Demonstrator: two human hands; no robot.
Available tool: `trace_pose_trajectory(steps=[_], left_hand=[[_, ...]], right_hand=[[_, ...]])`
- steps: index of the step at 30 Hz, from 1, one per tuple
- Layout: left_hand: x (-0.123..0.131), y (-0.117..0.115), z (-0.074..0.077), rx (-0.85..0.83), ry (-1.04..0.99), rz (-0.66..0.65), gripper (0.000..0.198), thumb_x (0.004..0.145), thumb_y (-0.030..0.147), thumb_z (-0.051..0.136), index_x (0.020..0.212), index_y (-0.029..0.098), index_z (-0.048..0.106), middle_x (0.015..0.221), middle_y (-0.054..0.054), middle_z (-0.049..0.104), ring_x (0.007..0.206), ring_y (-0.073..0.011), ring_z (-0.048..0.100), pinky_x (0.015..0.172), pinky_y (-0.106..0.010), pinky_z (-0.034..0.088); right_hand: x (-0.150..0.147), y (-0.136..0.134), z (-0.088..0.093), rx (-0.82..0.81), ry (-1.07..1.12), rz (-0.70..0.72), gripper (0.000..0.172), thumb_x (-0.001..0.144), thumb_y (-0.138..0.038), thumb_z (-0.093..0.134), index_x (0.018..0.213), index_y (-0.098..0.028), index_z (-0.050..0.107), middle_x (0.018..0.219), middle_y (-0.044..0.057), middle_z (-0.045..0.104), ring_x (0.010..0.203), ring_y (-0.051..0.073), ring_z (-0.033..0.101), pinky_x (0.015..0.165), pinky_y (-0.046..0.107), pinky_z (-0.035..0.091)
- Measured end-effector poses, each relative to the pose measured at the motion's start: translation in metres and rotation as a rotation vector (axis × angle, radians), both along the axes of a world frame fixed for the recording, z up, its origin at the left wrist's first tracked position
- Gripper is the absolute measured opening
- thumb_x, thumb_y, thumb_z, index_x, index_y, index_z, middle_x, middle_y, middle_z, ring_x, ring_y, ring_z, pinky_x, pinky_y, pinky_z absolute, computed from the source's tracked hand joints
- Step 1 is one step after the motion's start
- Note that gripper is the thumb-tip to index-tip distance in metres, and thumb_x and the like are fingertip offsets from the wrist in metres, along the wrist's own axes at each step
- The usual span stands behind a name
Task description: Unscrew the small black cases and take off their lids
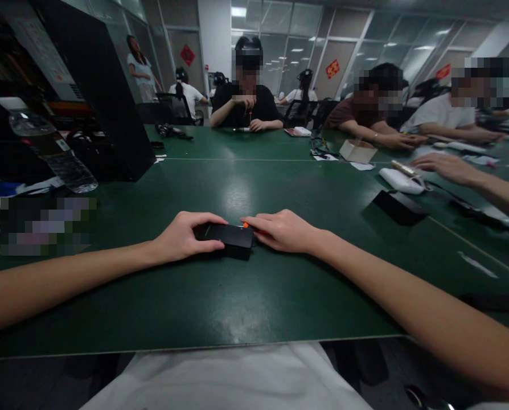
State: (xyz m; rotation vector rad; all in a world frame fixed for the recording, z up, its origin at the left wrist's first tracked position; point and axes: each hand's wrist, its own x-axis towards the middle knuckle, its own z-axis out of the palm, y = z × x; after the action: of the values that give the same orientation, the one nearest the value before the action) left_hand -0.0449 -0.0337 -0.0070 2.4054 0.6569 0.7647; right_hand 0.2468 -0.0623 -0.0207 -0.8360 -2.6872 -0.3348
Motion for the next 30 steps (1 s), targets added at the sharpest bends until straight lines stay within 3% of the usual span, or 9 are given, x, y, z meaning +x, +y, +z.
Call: trace_pose_trajectory(steps=[12,22,26,30], left_hand=[[0.001,-0.002,0.000,-0.007,0.005,-0.012,0.044,0.082,0.046,0.078,0.113,0.016,0.073,0.095,-0.004,0.075,0.081,-0.0178,0.067,0.070,-0.026,0.047],[0.001,-0.002,0.000,-0.004,-0.014,-0.021,0.041,0.081,0.045,0.078,0.109,0.016,0.074,0.094,-0.004,0.075,0.079,-0.0171,0.066,0.069,-0.025,0.046],[0.001,-0.002,0.001,0.004,-0.020,-0.021,0.041,0.081,0.044,0.079,0.109,0.015,0.074,0.094,-0.004,0.075,0.080,-0.0172,0.067,0.071,-0.026,0.047],[0.002,-0.002,0.001,-0.004,-0.017,-0.020,0.042,0.081,0.045,0.079,0.109,0.015,0.073,0.094,-0.004,0.075,0.080,-0.0176,0.068,0.071,-0.026,0.048]], right_hand=[[0.027,0.004,0.015,-0.085,-0.079,-0.147,0.033,0.096,-0.030,0.051,0.123,-0.015,0.065,0.099,0.009,0.075,0.074,0.016,0.068,0.063,0.027,0.043],[0.022,0.002,0.018,-0.123,-0.131,-0.223,0.032,0.101,-0.036,0.047,0.115,-0.017,0.069,0.094,0.007,0.073,0.075,0.018,0.068,0.064,0.028,0.045],[0.019,-0.003,0.021,-0.021,-0.071,-0.188,0.033,0.103,-0.037,0.045,0.114,-0.018,0.069,0.100,0.010,0.074,0.087,0.020,0.069,0.071,0.029,0.048],[0.011,-0.012,0.024,0.047,0.087,-0.051,0.037,0.102,-0.043,0.048,0.117,-0.015,0.067,0.106,0.013,0.073,0.094,0.022,0.069,0.078,0.033,0.053]])
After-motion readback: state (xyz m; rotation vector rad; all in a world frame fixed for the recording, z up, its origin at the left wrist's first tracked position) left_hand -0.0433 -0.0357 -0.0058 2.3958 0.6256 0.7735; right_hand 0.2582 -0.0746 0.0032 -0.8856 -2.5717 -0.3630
